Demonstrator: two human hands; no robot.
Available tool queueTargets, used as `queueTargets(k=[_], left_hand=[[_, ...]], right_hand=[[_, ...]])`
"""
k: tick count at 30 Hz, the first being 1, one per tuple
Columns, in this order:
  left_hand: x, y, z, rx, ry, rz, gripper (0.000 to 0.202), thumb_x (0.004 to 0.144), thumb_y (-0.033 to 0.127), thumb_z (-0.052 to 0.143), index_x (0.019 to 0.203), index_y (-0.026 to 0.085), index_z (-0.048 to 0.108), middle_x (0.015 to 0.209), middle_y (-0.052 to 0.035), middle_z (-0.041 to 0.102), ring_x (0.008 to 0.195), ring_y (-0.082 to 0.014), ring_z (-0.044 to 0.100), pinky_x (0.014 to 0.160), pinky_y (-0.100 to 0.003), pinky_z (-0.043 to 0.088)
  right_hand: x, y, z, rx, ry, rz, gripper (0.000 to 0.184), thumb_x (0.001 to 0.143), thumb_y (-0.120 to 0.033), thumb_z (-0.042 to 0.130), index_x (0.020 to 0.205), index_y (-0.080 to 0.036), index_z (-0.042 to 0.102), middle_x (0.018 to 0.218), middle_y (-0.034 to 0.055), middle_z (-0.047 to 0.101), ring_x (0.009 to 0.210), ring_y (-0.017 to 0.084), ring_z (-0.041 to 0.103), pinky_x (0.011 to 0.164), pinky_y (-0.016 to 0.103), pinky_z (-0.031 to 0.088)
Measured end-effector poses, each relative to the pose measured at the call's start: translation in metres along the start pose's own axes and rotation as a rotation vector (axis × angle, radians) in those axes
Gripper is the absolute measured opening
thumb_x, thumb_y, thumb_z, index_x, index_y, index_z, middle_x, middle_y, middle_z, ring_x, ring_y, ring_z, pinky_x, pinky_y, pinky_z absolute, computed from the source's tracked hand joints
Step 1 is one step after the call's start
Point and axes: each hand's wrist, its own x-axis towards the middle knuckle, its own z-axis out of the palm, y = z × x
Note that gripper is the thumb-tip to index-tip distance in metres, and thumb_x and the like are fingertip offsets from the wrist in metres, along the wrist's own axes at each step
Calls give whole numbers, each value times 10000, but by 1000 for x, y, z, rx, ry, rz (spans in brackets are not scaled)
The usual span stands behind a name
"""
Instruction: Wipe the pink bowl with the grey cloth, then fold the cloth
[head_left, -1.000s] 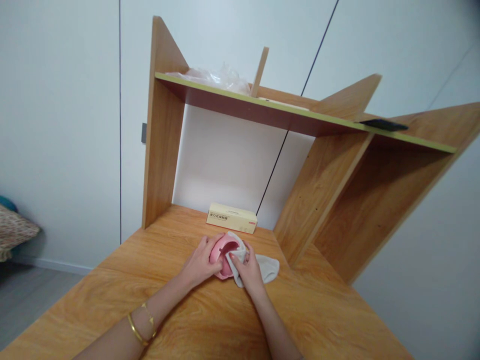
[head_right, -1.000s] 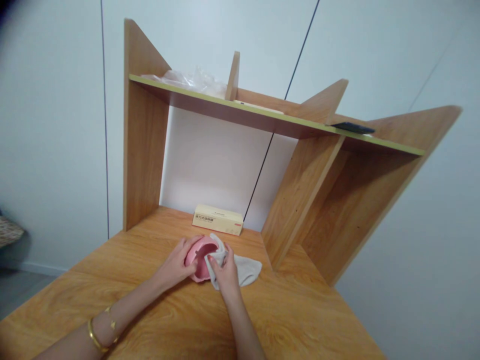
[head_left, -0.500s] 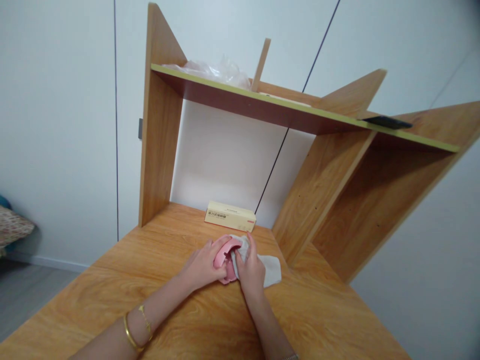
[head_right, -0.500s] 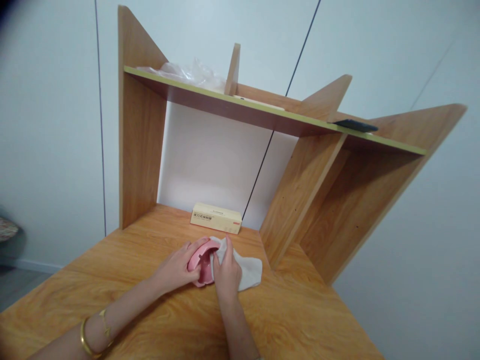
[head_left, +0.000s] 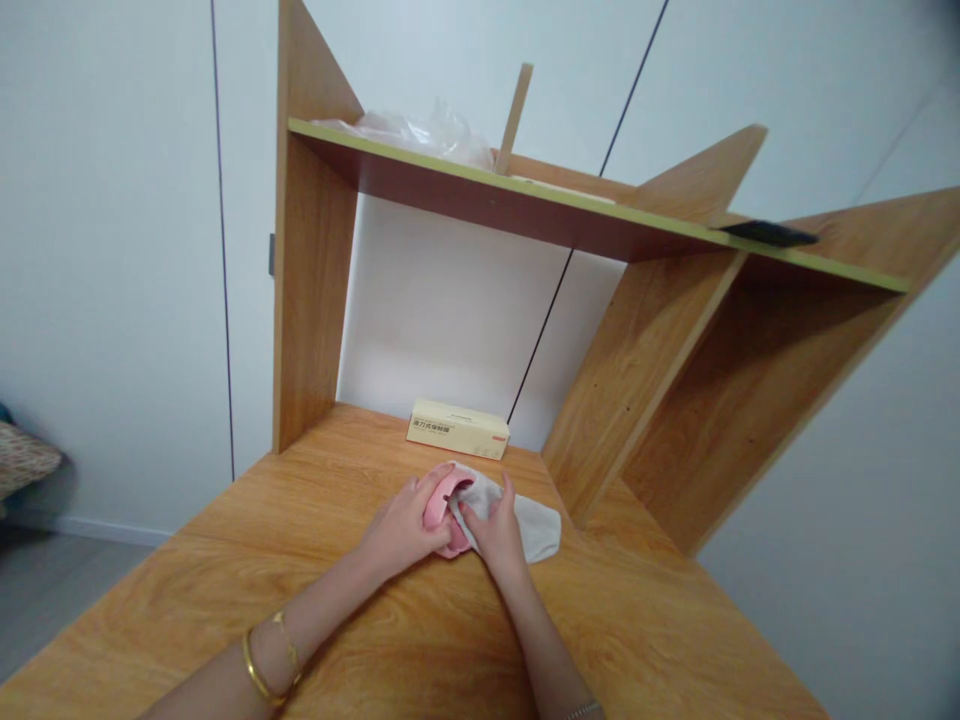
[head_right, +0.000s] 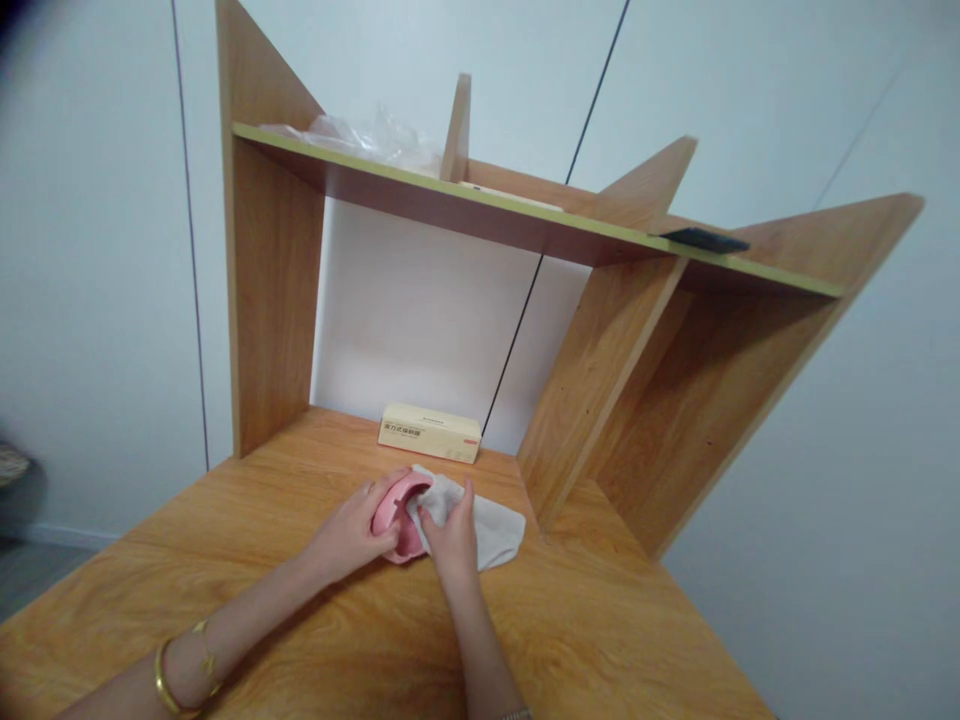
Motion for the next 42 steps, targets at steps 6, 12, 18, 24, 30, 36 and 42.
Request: queueTargets(k=[6, 12, 18, 24, 30, 36, 42], left_hand=[[-3, 15, -3, 178, -71, 65, 651, 656, 256, 559, 1258, 395, 357, 1295, 50, 425, 1002, -237, 512, 820, -329, 420], [-7, 20, -5, 214, -74, 38, 619, 687, 340, 547, 1276, 341, 354, 1167, -19, 512, 915, -244, 548, 746, -323, 432], [-7, 21, -6, 233, -90, 44, 643, 679, 328, 554, 1284, 353, 341, 1075, -33, 541, 869, -237, 559, 728, -312, 429], [-8, 28, -13, 334, -116, 113, 578, 711, 352, 502, 1267, 379, 345, 1066, -35, 537, 791, -243, 578, 648, -327, 446], [-9, 31, -15, 406, -121, 115, 520, 737, 412, 475, 1248, 376, 382, 958, -51, 562, 746, -255, 593, 625, -342, 453], [-6, 11, -12, 242, -70, 109, 612, 749, 413, 495, 1314, 313, 283, 1144, -57, 529, 986, -271, 544, 803, -378, 430], [-4, -12, 5, -108, 51, -32, 811, 693, 494, 587, 1336, 191, 196, 1315, -132, 392, 1146, -288, 432, 926, -402, 362]], right_hand=[[-4, -13, -14, -450, -98, 118, 571, 780, -427, 438, 1291, -186, 353, 753, 69, 664, 697, 246, 627, 579, 296, 408], [-9, -24, -22, -445, 34, -182, 563, 760, -275, 463, 1301, -168, 351, 747, 49, 666, 688, 210, 613, 628, 275, 404], [-3, -16, -19, -242, -37, 46, 662, 724, -350, 510, 1317, -187, 267, 1046, 87, 618, 892, 234, 591, 661, 291, 425], [-5, -15, -19, -141, -132, 16, 473, 737, -341, 494, 1190, -216, 443, 972, 50, 646, 858, 220, 600, 679, 289, 430], [-7, -23, -25, -250, 17, -215, 586, 685, -190, 487, 1262, -211, 393, 1121, 62, 590, 978, 207, 554, 797, 284, 402], [-8, -14, -23, -263, -102, -84, 545, 734, -254, 448, 1272, -180, 397, 899, 76, 675, 800, 227, 620, 636, 269, 417], [-7, -8, -14, -2, 52, 50, 496, 777, -362, 394, 1204, -125, 482, 911, 113, 675, 840, 232, 611, 687, 283, 438]])
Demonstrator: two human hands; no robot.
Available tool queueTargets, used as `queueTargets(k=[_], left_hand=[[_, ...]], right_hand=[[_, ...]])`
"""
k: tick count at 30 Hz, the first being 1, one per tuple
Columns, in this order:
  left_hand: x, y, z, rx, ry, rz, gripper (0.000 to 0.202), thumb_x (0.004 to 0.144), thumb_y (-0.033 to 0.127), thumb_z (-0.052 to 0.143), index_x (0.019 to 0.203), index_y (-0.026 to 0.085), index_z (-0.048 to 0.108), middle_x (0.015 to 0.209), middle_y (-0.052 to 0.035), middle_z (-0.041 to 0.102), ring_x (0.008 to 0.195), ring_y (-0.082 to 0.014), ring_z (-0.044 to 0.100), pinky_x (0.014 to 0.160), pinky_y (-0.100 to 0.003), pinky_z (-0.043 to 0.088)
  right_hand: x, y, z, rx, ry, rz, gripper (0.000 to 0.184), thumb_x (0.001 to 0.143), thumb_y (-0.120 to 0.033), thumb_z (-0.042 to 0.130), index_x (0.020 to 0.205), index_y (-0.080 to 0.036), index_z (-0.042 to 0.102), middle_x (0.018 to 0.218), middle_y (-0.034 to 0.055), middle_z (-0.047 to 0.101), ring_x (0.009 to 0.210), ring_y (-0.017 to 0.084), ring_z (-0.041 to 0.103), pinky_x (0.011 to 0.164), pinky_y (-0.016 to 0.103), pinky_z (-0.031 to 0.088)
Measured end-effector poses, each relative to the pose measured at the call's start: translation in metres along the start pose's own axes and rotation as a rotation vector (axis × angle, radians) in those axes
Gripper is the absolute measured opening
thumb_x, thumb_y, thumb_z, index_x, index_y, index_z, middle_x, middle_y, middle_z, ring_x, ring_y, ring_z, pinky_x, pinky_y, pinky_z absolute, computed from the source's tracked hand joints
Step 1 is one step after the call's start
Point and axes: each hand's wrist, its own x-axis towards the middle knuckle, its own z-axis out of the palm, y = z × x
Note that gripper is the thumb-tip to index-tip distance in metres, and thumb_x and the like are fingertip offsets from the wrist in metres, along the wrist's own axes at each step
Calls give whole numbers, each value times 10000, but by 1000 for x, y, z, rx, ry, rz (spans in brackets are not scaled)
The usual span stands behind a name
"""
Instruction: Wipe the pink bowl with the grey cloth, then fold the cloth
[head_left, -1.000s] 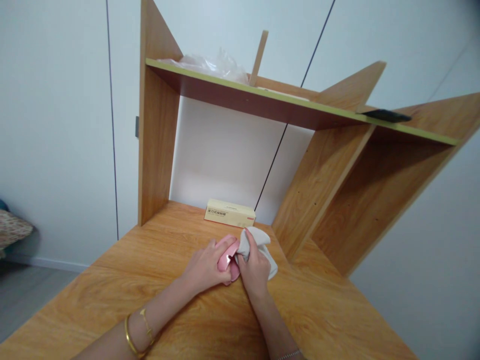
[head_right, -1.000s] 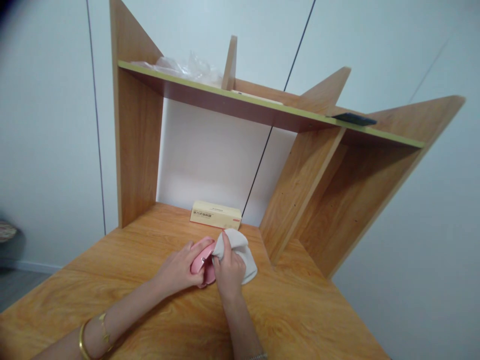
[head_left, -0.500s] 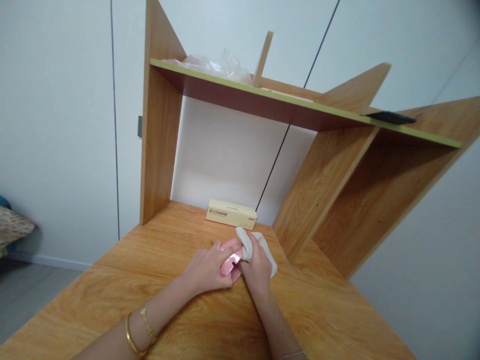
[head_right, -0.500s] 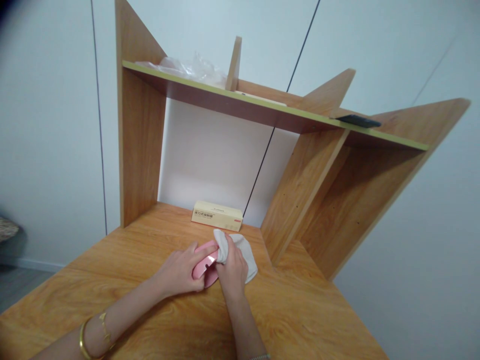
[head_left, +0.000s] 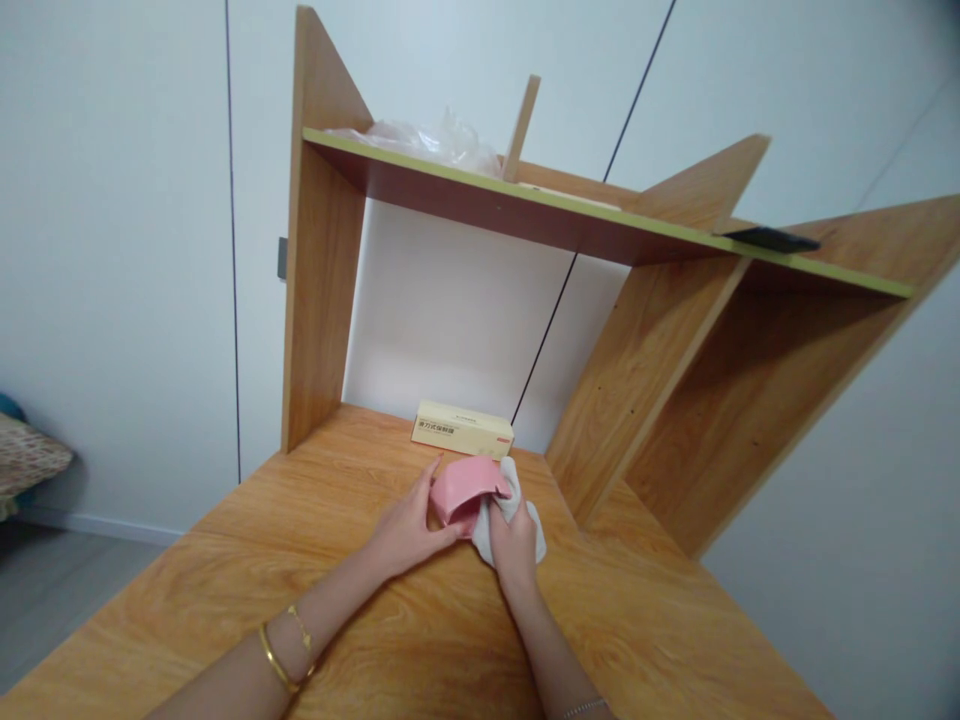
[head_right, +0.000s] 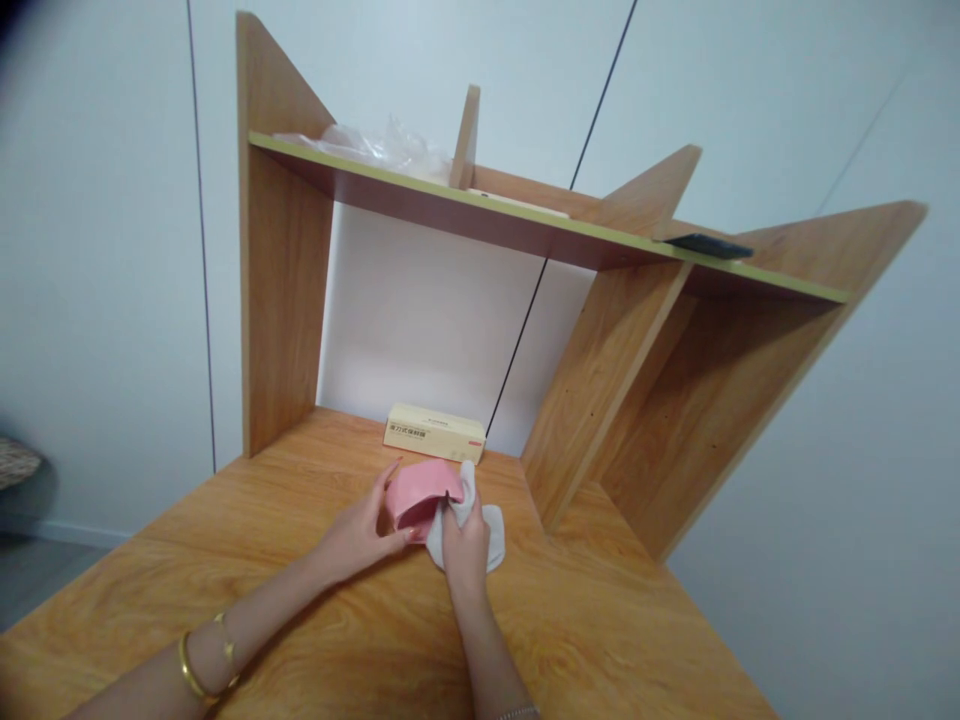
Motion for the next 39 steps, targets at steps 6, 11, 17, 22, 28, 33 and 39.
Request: queueTargets(k=[6, 11, 17, 22, 28, 33, 39], left_hand=[[0, -3, 13, -303, -10, 82, 560, 730, 326, 576, 1190, 139, 318, 1150, -117, 529, 1029, -207, 518, 880, -325, 407], [1, 1, 7, -152, 8, -9, 419, 693, 299, 579, 1046, 161, 400, 992, -71, 597, 874, -194, 574, 751, -292, 452], [1, 4, 0, 47, 12, -64, 365, 659, 368, 603, 918, 177, 431, 899, -75, 615, 803, -217, 587, 651, -283, 440], [1, 5, -1, 139, -25, -82, 323, 650, 370, 601, 857, 190, 430, 858, -62, 614, 765, -215, 586, 613, -268, 414], [-1, 12, -3, 198, -55, -140, 364, 672, 365, 568, 975, 201, 451, 911, -54, 623, 810, -229, 591, 642, -273, 404], [-1, 15, -6, 211, -72, -80, 420, 660, 367, 571, 1028, 206, 447, 941, -52, 618, 832, -232, 590, 654, -271, 406], [-3, 18, -6, 229, -102, -78, 436, 671, 415, 560, 1043, 213, 458, 957, -51, 624, 854, -246, 593, 682, -281, 410]], right_hand=[[2, -2, 6, 94, -29, 64, 437, 775, -382, 403, 1090, -124, 560, 896, 97, 676, 839, 216, 613, 706, 281, 449], [2, -7, -2, -158, 34, 48, 464, 745, -375, 472, 1156, -162, 516, 837, 85, 673, 755, 225, 611, 616, 279, 424], [1, -12, -12, -377, 29, -83, 564, 754, -358, 496, 1276, -177, 384, 846, 83, 670, 752, 239, 616, 596, 272, 388], [2, -8, -6, -388, -75, -19, 559, 780, -380, 456, 1281, -155, 351, 826, 76, 671, 728, 230, 621, 560, 262, 380], [1, -9, -10, -433, 0, -247, 447, 772, -301, 480, 1208, -204, 458, 920, 67, 660, 773, 206, 610, 659, 260, 392], [-1, -12, -13, -417, 9, -313, 504, 744, -266, 506, 1239, -207, 428, 991, 69, 642, 841, 208, 599, 705, 269, 405], [2, -9, -14, -374, -76, -268, 622, 698, -197, 517, 1294, -228, 339, 1111, 52, 597, 952, 203, 571, 750, 272, 417]])
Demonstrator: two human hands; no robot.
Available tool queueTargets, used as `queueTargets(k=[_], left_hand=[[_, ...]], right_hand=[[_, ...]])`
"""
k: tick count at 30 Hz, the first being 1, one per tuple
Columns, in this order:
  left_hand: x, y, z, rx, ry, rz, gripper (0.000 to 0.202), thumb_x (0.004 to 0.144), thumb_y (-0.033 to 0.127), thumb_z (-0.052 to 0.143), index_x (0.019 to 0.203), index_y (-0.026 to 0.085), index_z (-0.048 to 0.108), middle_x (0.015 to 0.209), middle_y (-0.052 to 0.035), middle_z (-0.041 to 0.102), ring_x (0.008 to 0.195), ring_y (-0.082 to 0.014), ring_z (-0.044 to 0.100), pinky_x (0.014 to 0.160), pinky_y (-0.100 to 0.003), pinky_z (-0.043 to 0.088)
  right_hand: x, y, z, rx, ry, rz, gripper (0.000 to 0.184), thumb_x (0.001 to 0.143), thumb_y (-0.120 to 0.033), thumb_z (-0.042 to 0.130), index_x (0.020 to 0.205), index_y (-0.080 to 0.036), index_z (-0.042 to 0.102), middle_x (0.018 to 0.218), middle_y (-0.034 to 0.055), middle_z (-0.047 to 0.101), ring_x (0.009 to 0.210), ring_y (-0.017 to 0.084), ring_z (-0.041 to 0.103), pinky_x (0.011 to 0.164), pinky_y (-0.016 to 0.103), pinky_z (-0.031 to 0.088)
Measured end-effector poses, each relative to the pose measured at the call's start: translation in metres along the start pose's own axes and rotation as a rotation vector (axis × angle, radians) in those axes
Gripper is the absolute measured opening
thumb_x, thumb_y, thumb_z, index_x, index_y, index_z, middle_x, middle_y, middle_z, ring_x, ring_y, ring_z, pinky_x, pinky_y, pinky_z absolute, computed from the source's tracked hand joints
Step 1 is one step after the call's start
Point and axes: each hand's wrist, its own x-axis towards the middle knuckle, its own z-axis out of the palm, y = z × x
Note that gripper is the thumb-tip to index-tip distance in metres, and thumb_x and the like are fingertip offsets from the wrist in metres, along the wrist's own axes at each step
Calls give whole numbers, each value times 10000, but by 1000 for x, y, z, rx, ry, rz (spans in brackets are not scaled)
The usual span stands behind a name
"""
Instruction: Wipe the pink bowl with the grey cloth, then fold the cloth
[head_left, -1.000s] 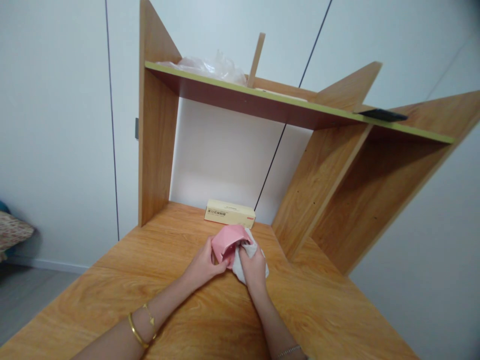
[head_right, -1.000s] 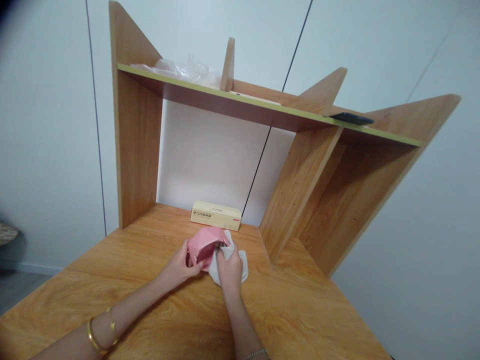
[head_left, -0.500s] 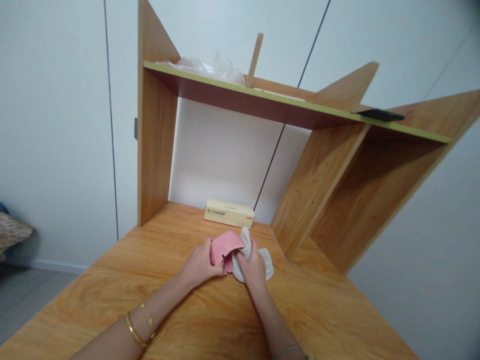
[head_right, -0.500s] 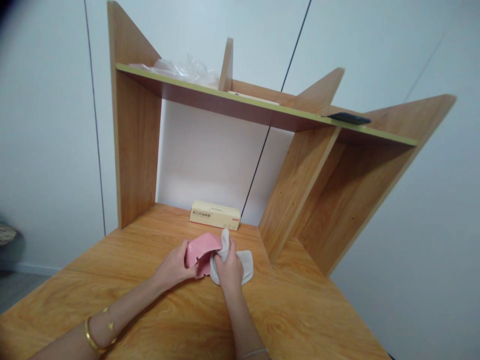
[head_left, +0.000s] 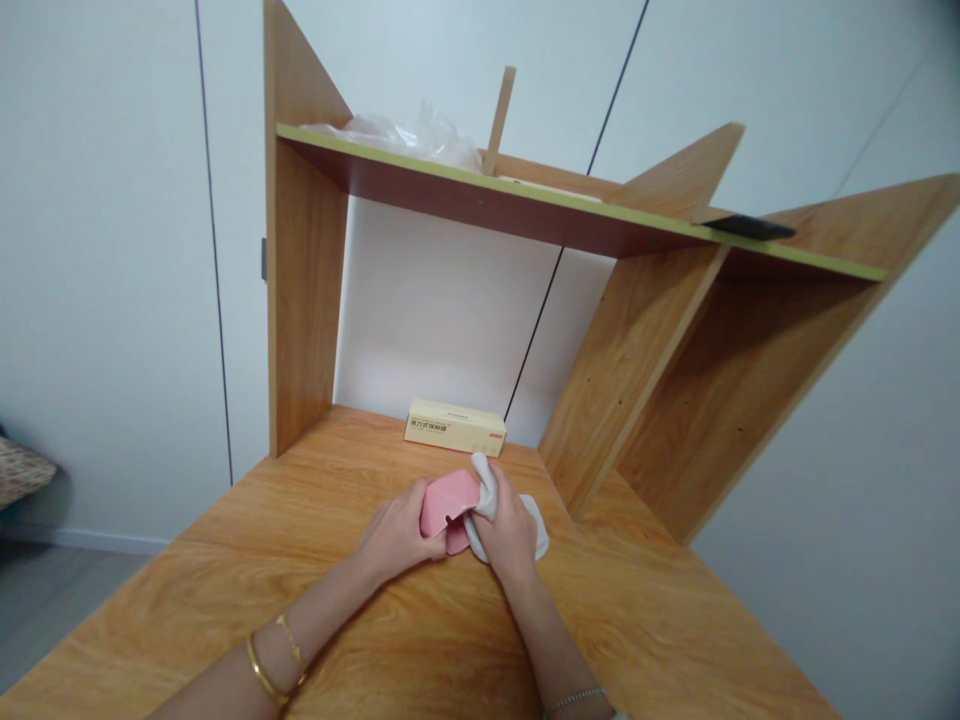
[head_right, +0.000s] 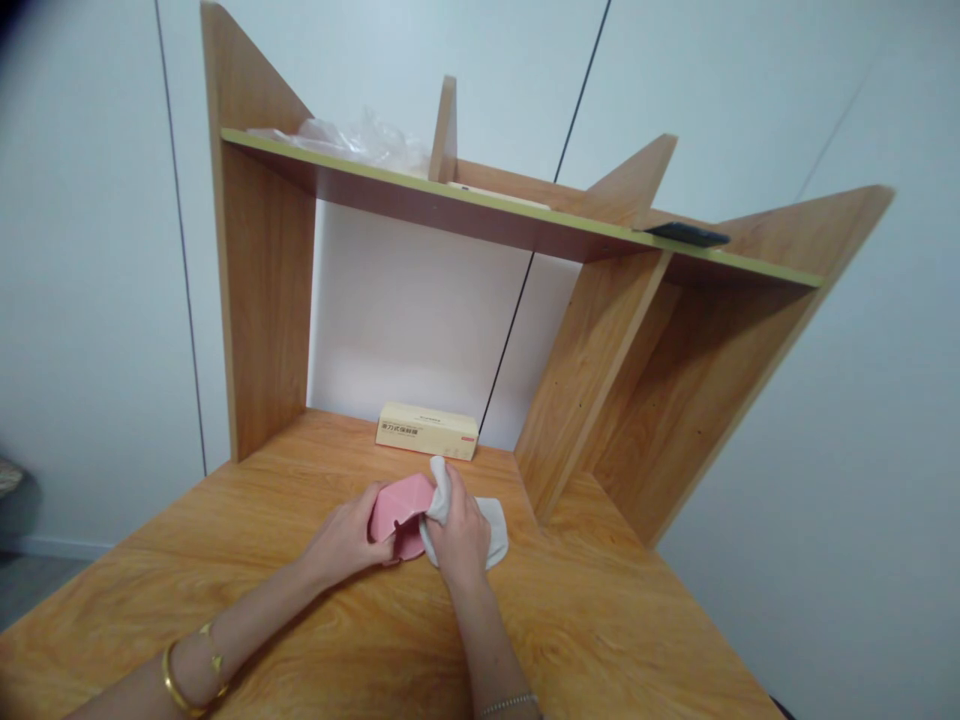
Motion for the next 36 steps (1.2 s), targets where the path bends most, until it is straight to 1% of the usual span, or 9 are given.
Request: queueTargets(k=[5, 8, 12, 15, 17, 20, 27, 33, 36], left_hand=[[1, -2, -2, 11, 32, 38, 487, 726, 427, 522, 1158, 220, 435, 1050, -64, 614, 936, -255, 576, 785, -324, 409], [3, -8, -2, -71, 95, 16, 610, 747, 466, 515, 1279, 234, 330, 1226, -70, 514, 1059, -254, 516, 884, -349, 377], [5, -13, 7, -259, 93, 21, 777, 706, 483, 583, 1332, 191, 227, 1264, -105, 472, 1113, -266, 473, 913, -378, 372], [5, -15, 14, -404, 95, 128, 727, 699, 421, 613, 1286, 162, 271, 1241, -108, 486, 1103, -226, 478, 913, -338, 383], [5, -15, 16, -430, 109, 129, 610, 718, 377, 595, 1221, 157, 327, 1147, -94, 549, 1012, -199, 532, 863, -312, 418], [6, -13, 11, -364, 126, 72, 503, 713, 330, 582, 1145, 169, 382, 1027, -65, 601, 892, -190, 574, 774, -291, 448], [6, -8, 0, -152, 86, -23, 415, 686, 305, 584, 1073, 206, 471, 983, -47, 622, 868, -212, 586, 706, -271, 433], [6, -12, 5, -132, 87, 32, 448, 659, 267, 590, 1087, 187, 482, 972, -50, 621, 860, -202, 580, 721, -266, 424], [7, -12, 8, -138, 85, -12, 414, 688, 258, 559, 1087, 176, 487, 965, -50, 628, 841, -190, 584, 717, -263, 423]], right_hand=[[-1, 1, -2, 69, -19, -10, 591, 718, -210, 499, 1292, -215, 363, 1018, 52, 646, 850, 204, 607, 702, 260, 419], [-2, 0, 2, 139, -2, 89, 521, 745, -243, 467, 1263, -204, 421, 910, 56, 678, 766, 200, 620, 646, 249, 421], [-3, -1, 12, 302, 87, 279, 415, 780, -318, 406, 1141, -163, 542, 856, 85, 683, 767, 207, 616, 640, 261, 436], [-2, -1, 20, 444, 75, 337, 388, 788, -373, 393, 1036, -148, 588, 825, 80, 679, 757, 204, 616, 649, 269, 451], [-1, -2, 22, 479, 38, 325, 381, 783, -384, 406, 1017, -149, 592, 816, 74, 677, 755, 201, 617, 655, 269, 454], [1, -2, 18, 384, 3, 277, 385, 766, -371, 449, 1077, -180, 570, 856, 69, 675, 781, 205, 616, 659, 271, 446], [-1, -4, 2, -15, 30, 161, 515, 762, -320, 495, 1263, -244, 406, 897, 57, 668, 764, 221, 618, 634, 281, 401], [0, -2, 5, -55, -71, 178, 509, 782, -342, 477, 1262, -200, 389, 840, 62, 674, 729, 219, 622, 592, 267, 388], [0, 0, 4, -47, -39, 110, 486, 775, -286, 482, 1248, -211, 402, 885, 52, 669, 756, 204, 619, 620, 261, 395]])
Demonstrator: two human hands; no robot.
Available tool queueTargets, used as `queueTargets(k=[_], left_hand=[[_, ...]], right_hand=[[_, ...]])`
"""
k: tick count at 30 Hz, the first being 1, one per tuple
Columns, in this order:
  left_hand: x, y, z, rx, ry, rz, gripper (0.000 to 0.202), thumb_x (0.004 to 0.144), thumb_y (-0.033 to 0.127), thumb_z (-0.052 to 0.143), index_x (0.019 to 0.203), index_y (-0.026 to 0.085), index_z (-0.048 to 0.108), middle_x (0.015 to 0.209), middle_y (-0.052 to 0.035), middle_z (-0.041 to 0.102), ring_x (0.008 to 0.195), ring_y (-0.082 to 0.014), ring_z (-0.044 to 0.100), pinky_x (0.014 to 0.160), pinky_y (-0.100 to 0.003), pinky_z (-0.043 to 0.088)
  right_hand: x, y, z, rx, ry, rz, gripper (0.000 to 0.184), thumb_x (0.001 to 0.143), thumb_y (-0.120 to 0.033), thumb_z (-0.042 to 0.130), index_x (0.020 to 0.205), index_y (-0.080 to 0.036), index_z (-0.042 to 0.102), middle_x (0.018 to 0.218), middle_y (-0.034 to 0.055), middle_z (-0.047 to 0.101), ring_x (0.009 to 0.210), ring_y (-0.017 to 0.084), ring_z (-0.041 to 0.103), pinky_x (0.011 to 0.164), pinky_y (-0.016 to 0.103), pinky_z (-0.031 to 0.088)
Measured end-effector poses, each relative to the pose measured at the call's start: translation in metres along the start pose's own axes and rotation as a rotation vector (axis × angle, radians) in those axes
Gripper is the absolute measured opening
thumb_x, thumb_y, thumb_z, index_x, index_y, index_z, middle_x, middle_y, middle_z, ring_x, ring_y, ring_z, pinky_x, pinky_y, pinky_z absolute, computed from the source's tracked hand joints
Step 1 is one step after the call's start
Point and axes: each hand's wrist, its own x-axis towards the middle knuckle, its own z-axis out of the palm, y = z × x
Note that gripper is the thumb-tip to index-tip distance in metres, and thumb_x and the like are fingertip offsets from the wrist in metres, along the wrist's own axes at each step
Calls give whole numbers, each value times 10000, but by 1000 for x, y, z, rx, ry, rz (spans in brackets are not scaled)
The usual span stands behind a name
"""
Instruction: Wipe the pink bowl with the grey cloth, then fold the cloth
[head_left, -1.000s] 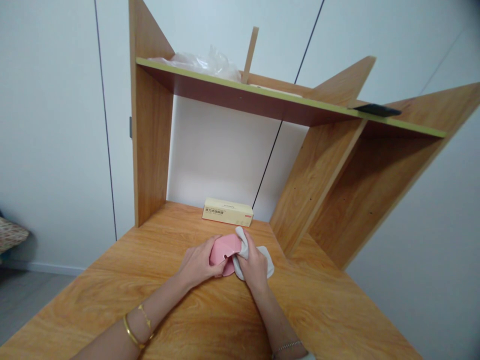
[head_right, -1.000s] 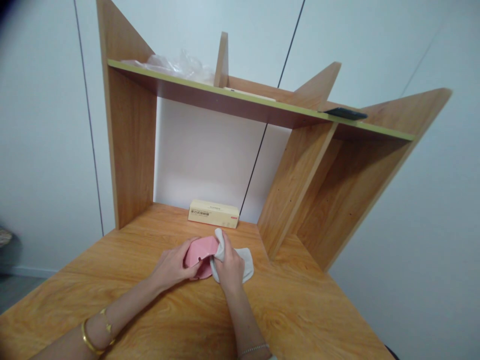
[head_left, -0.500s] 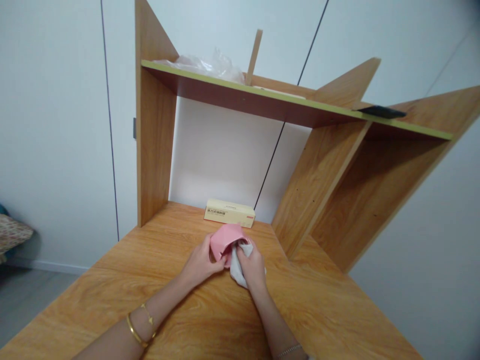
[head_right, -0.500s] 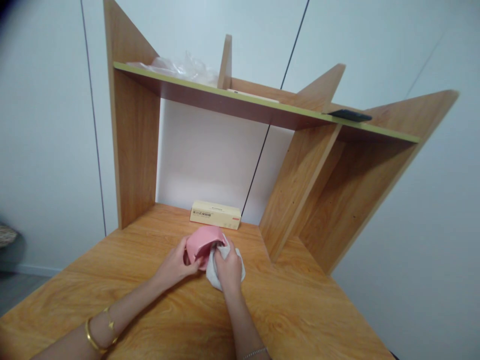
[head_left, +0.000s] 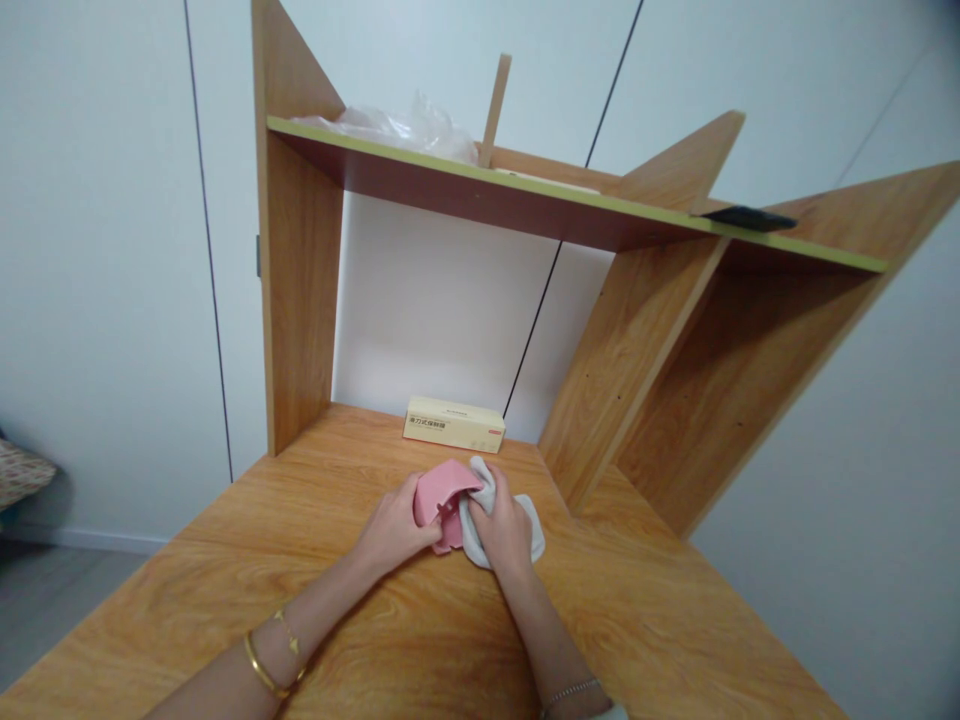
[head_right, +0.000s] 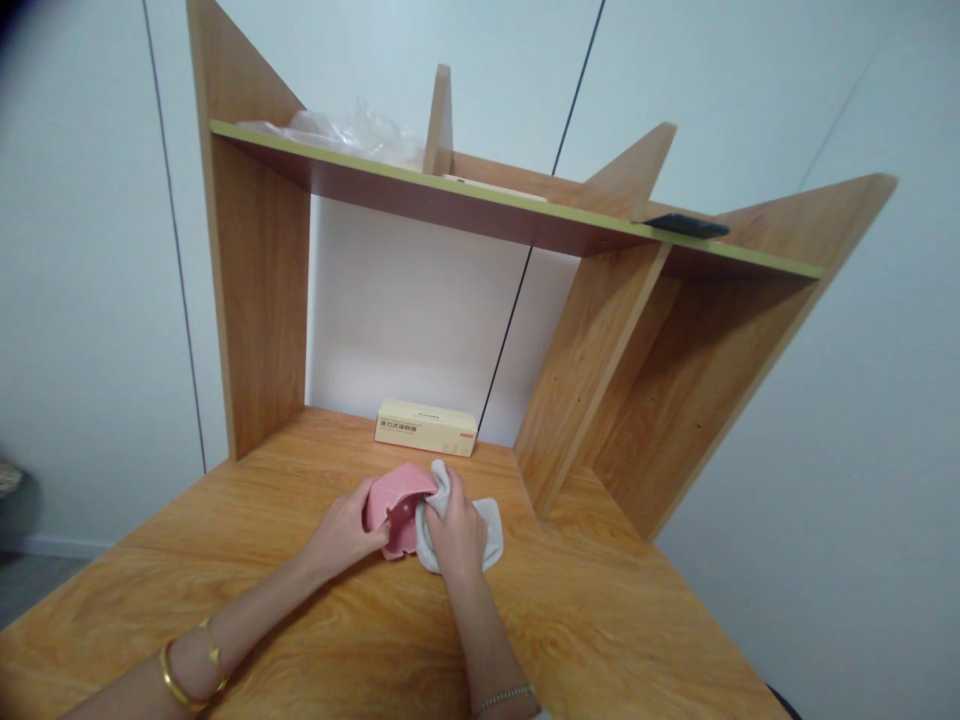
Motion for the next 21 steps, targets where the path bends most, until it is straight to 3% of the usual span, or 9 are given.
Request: queueTargets(k=[4, 6, 14, 21], left_hand=[[-1, 2, 0, 32, -6, -24, 429, 678, 305, 584, 1081, 183, 496, 951, -50, 634, 827, -200, 588, 693, -261, 427], [-1, 1, -1, 41, -8, 8, 432, 676, 307, 582, 1081, 185, 494, 957, -50, 632, 831, -203, 589, 697, -262, 428], [0, -2, -2, 56, -8, 52, 508, 715, 377, 555, 1172, 185, 446, 1028, -74, 621, 912, -229, 579, 789, -304, 426], [1, -3, -2, -61, 67, 76, 750, 709, 489, 577, 1325, 200, 262, 1260, -107, 477, 1104, -264, 484, 901, -370, 385]], right_hand=[[0, -1, -4, 41, 126, -187, 490, 739, -223, 508, 1224, -215, 435, 1027, 59, 633, 894, 204, 584, 725, 270, 402], [0, -2, -5, 60, 142, -207, 493, 731, -214, 513, 1219, -224, 441, 1082, 56, 611, 917, 202, 574, 736, 270, 405], [1, 6, 4, 157, -67, -30, 468, 759, -234, 486, 1224, -238, 436, 995, 46, 657, 878, 202, 608, 698, 260, 418], [-1, 3, 12, 442, 22, 89, 418, 788, -282, 430, 1193, -189, 476, 1009, 75, 655, 940, 209, 593, 726, 262, 439]])
